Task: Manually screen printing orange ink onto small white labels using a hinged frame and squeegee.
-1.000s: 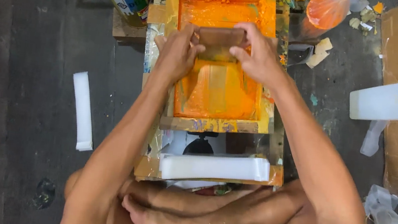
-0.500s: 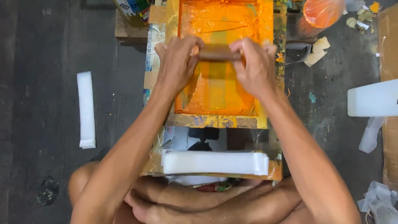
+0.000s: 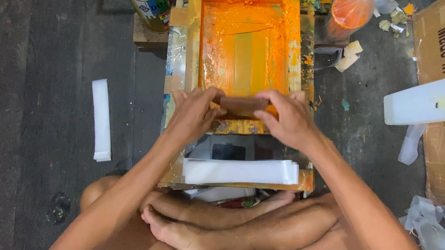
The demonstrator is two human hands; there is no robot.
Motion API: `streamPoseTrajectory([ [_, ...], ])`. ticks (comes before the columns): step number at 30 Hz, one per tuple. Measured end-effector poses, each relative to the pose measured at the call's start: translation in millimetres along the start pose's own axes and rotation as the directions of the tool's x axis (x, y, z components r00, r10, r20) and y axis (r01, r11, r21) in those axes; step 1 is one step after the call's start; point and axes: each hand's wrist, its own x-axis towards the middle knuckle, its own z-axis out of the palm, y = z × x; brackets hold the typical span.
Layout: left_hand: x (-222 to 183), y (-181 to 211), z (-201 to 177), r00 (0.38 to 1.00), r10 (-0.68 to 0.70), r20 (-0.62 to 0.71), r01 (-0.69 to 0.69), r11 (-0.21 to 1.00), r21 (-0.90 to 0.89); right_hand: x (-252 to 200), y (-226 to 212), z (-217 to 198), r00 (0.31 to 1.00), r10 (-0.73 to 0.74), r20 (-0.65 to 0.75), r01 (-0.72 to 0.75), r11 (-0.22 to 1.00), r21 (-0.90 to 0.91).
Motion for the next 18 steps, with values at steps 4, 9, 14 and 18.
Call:
streamPoseTrajectory([
  [4,52.7,-26.7,2.4,0.995,-0.087,0.047,0.092,0.988,-0.121,52.2,21.3,-8.9,1.0,0.017,0.023,-0.02,0.992,0.128],
  [9,122.9,-60.8,12.0,0.977,-0.158,-0.14,0.147,0.985,-0.089,115.7,70.0,6.0,0.993,0.012,-0.114,-0.001,0.996,0.095],
  [14,153.7,-45.7,4.8,0.932,-0.03,-0.361,0.032,0.999,0.0,142.0,64.6,-0.4,0.971,-0.049,-0.234,0.045,0.999,-0.023],
  [18,148.7,-32.6,0.6,0.872,0.093,-0.481,-0.081,0.996,0.044,144.9,63.1,5.7,0.94,-0.107,-0.323,0.06,0.986,-0.153],
])
